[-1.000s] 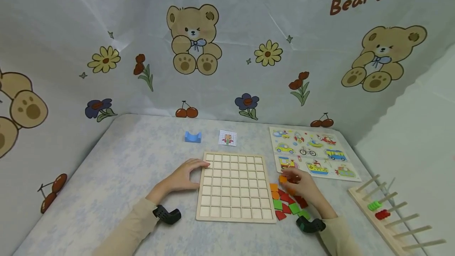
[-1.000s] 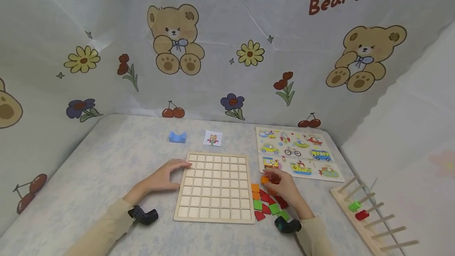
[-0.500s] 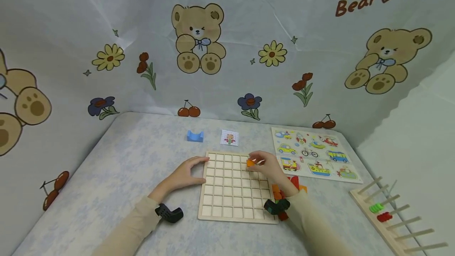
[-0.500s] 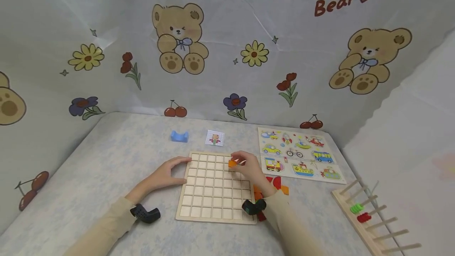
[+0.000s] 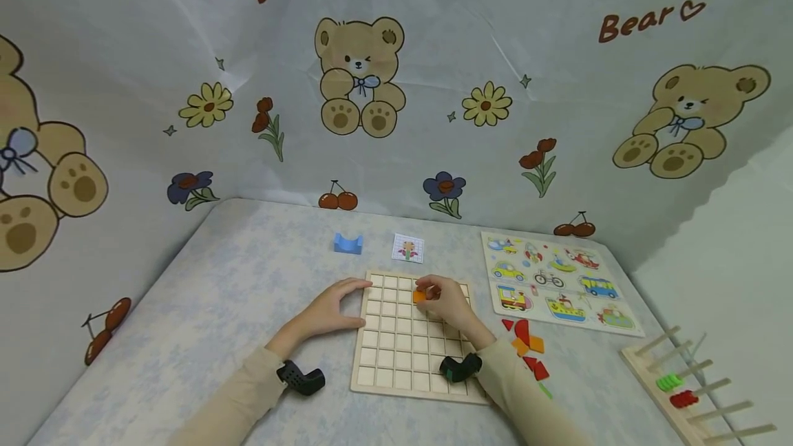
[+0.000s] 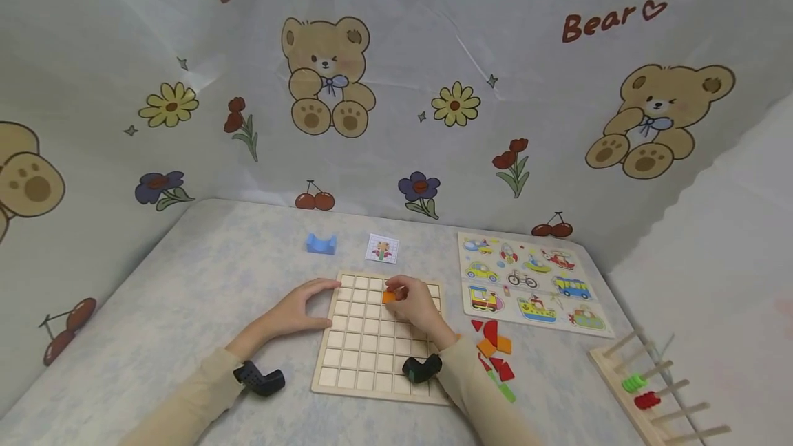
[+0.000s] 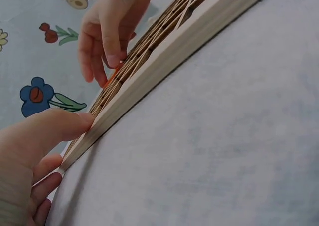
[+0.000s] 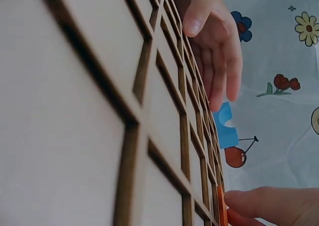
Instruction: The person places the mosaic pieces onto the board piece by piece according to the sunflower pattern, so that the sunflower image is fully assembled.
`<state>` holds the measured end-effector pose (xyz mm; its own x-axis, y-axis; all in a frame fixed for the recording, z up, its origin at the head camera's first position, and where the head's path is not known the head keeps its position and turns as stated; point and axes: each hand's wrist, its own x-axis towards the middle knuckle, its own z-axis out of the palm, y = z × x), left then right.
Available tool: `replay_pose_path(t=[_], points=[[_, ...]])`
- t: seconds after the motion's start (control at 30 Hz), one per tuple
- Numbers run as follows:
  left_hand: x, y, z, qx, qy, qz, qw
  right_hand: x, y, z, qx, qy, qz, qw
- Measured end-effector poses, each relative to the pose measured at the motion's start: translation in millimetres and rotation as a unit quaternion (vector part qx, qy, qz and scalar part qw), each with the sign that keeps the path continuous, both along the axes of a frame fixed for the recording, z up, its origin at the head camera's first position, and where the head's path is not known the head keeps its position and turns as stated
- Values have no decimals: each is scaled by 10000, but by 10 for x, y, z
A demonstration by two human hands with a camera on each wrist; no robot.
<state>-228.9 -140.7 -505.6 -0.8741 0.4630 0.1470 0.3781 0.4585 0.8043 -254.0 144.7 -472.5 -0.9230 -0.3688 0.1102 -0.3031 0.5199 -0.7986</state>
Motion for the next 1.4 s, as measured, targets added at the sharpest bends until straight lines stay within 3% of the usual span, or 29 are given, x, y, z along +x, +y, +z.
replay_pose_path(t=[0.5,0.7,0.97,1.17,1.4], points=[[67,79,-51,23,35,-230,9997,181,125,-128,-305,-54,-107,9995],[81,96,-77,-6,55,-239,9997,257,244,-51,-295,-17,-246,9993],[65,99,-102,-72,83,-233,9997,420,684,185,-521,-87,-576,9969],[4,57,-72,-52,251,-146,9996,484,1106,229,-361,29,-1063,9937],[-78,9,-41,-29,458,-36,9989,515,1404,267,13,-145,-1573,9874]])
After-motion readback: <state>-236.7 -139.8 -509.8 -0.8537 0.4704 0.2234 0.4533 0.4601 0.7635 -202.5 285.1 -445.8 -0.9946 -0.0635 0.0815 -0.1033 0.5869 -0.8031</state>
